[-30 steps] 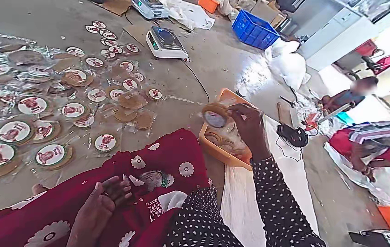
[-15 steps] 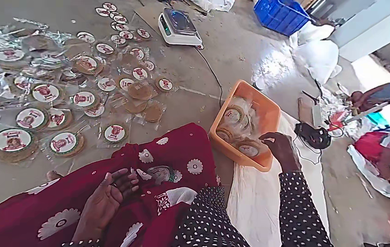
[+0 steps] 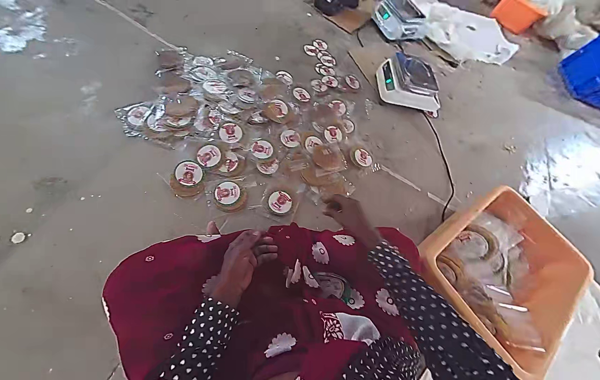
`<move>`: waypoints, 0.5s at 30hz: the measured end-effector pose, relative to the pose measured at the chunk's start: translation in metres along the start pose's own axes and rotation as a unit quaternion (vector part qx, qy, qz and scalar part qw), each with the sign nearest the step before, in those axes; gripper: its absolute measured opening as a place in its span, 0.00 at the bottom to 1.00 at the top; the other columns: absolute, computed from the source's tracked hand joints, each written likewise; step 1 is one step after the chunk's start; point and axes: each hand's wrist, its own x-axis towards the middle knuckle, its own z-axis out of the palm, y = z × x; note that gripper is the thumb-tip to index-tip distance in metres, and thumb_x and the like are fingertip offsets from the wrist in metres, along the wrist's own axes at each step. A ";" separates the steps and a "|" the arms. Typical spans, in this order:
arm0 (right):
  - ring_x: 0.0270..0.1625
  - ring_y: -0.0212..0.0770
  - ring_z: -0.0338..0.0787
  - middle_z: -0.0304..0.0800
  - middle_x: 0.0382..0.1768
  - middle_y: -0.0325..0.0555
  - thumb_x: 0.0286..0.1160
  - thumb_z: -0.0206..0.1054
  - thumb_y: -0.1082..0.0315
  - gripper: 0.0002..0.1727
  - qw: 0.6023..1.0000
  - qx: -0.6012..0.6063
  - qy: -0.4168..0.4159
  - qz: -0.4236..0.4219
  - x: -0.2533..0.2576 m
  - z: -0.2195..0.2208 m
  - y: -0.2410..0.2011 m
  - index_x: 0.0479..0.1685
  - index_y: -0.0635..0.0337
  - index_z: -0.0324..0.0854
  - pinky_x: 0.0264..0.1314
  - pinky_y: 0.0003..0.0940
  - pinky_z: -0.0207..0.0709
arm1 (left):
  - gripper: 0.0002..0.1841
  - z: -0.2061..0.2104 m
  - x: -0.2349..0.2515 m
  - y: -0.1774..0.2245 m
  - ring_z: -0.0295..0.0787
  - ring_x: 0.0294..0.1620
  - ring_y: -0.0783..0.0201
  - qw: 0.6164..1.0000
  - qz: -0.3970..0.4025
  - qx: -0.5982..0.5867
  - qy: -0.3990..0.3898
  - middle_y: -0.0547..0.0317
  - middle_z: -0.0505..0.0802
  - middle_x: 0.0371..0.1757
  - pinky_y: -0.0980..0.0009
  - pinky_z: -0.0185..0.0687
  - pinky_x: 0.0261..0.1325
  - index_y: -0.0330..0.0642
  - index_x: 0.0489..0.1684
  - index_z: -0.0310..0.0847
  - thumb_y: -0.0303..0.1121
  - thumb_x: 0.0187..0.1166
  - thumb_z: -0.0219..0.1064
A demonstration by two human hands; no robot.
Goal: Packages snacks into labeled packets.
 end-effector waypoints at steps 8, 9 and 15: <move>0.76 0.67 0.76 0.78 0.74 0.64 0.51 0.84 0.37 0.54 0.978 -0.178 -0.082 -0.065 0.109 0.109 -0.053 0.80 0.60 0.73 0.70 0.69 0.73 | 0.14 0.005 0.017 -0.002 0.95 0.34 0.50 1.000 -0.012 -0.024 -0.005 0.41 0.93 0.41 0.56 0.94 0.38 0.30 0.67 0.68 0.31 0.92 0.51; 0.76 0.67 0.76 0.78 0.73 0.64 0.49 0.83 0.33 0.55 0.971 -0.203 -0.109 -0.056 0.106 0.111 -0.069 0.80 0.59 0.73 0.69 0.68 0.74 | 0.14 0.005 0.018 -0.002 0.95 0.34 0.50 1.000 -0.012 -0.026 -0.005 0.42 0.93 0.41 0.56 0.94 0.38 0.30 0.67 0.68 0.30 0.92 0.51; 0.79 0.78 0.71 0.68 0.78 0.80 0.82 0.61 0.65 0.35 0.919 -0.305 -0.243 -0.063 0.059 0.116 -0.139 0.87 0.73 0.59 0.75 0.77 0.62 | 0.14 0.011 0.020 -0.006 0.95 0.31 0.53 1.000 -0.015 -0.015 -0.014 0.43 0.92 0.40 0.60 0.94 0.35 0.30 0.67 0.67 0.29 0.91 0.53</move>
